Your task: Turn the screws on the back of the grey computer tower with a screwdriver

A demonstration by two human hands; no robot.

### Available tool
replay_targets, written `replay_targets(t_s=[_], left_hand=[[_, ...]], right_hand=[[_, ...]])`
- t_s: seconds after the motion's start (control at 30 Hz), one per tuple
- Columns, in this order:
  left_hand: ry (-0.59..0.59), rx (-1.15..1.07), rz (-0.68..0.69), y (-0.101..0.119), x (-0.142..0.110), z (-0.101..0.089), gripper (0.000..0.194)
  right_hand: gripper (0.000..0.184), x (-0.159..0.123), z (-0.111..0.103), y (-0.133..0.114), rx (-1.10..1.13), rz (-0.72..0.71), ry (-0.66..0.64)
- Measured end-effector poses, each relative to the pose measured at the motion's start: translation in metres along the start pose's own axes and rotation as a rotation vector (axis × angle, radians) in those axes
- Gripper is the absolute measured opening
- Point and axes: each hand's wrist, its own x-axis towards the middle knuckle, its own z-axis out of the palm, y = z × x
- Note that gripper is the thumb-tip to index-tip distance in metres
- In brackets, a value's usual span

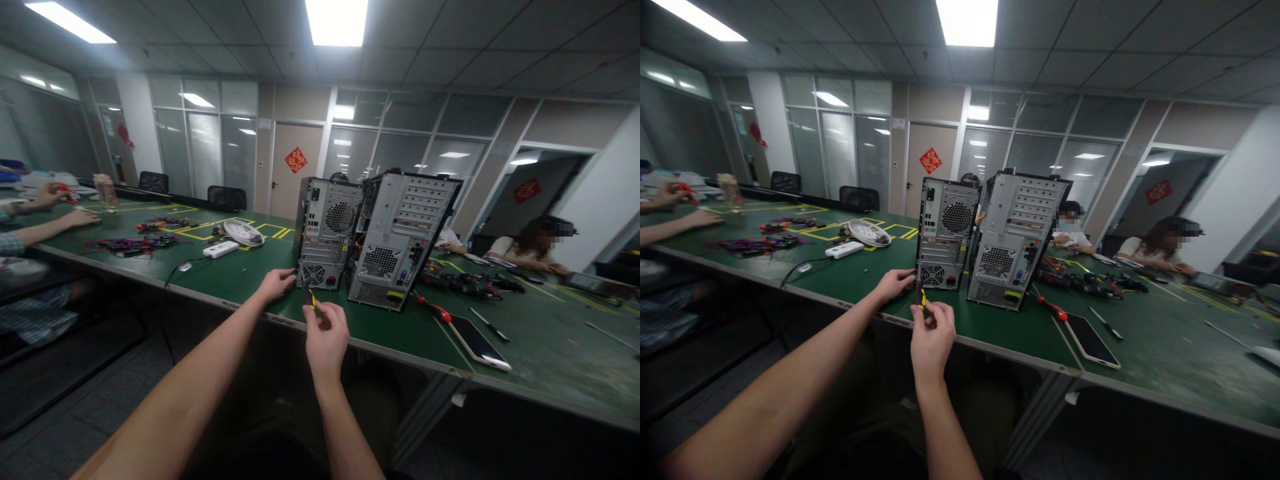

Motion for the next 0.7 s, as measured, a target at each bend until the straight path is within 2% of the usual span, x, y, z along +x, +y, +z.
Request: replay_targets(t_s=[0.17, 0.43, 0.7], left_hand=[[-0.004, 0.012, 0.006, 0.0004, 0.0003, 0.0003, 0.05], [0.004, 0.015, 0.001, 0.0016, -0.0008, 0.0, 0.051], [0.002, 0.027, -0.005, 0.003, -0.0017, -0.0011, 0.05]], right_hand=[[0.026, -0.0012, -0.0005, 0.0004, 0.011, -0.038, -0.01], [0.028, 0.001, 0.0004, 0.0012, -0.032, -0.006, 0.038], [0.026, -0.0012, 0.0003, 0.001, -0.014, -0.031, -0.003]])
